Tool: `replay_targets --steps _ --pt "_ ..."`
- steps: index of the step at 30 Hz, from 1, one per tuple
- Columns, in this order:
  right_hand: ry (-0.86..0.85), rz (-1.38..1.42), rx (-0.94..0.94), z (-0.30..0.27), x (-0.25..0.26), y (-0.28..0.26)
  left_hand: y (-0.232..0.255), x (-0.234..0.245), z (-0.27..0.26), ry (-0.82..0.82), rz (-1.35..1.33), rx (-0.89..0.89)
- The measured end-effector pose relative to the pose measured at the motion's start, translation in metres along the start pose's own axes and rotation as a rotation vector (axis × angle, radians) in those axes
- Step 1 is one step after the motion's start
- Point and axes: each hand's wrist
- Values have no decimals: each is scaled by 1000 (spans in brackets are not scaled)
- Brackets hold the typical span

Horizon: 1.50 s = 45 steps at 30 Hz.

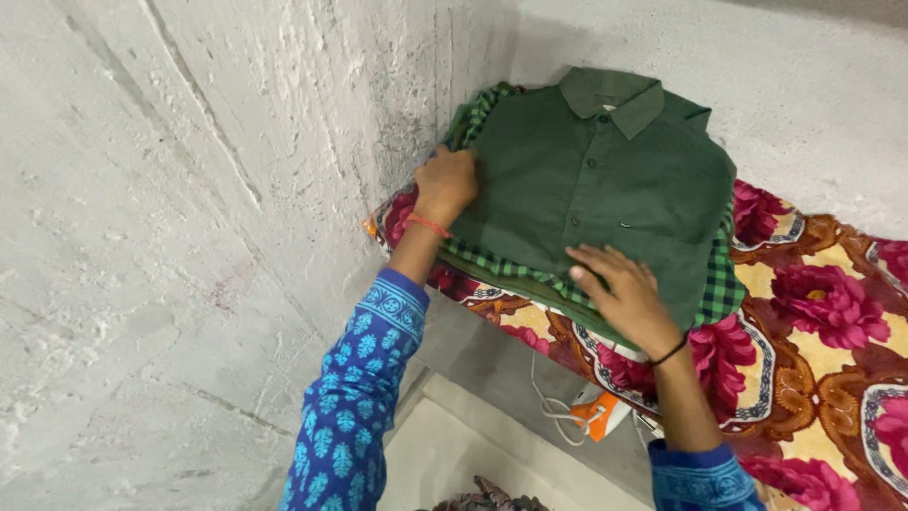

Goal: The person folds several shirts and a t-shirt one by one on a bed with a floral sheet. They smooth each item and stack them neatly on the side of the bed.

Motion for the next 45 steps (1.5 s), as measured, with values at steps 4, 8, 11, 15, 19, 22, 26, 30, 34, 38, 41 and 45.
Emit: replay_targets --steps 4,8,11,15,19,22,26,30,34,38,41,45 --pt "147 -5 -30 37 53 17 64 12 8 46 -70 -54" --pt "297 -61 -265 115 79 46 132 -6 46 267 -150 -169" --pt "305 -125 -412 164 54 77 140 -51 79 333 -134 -137" --pt "132 -117 -623 175 -2 112 113 -126 93 403 -118 -66" --pt "149 -113 -595 194 -1 132 111 -139 105 351 -135 -64" --pt "139 -118 -630 194 0 129 112 -130 110 398 -109 -60" --pt "162 -115 -617 194 3 122 113 -127 100 510 -109 -79" --pt "165 -116 -616 193 2 124 112 -120 76 515 -63 -90" --pt "168 -110 -561 190 -2 131 106 -117 22 536 49 -47" --pt "205 -130 -477 178 -5 132 87 -103 -38 519 67 -42" --pt "165 -155 -438 157 -7 115 74 -88 -66 563 16 -7" --pt "149 -261 -365 89 -36 72 67 -85 -83 642 -48 29"
Point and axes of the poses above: each hand's wrist, its own z-axis towards the middle knuckle, its own x-axis out of the back of the hand, y = z × x, and after that the axes turned 11 degrees about -y, right-handed
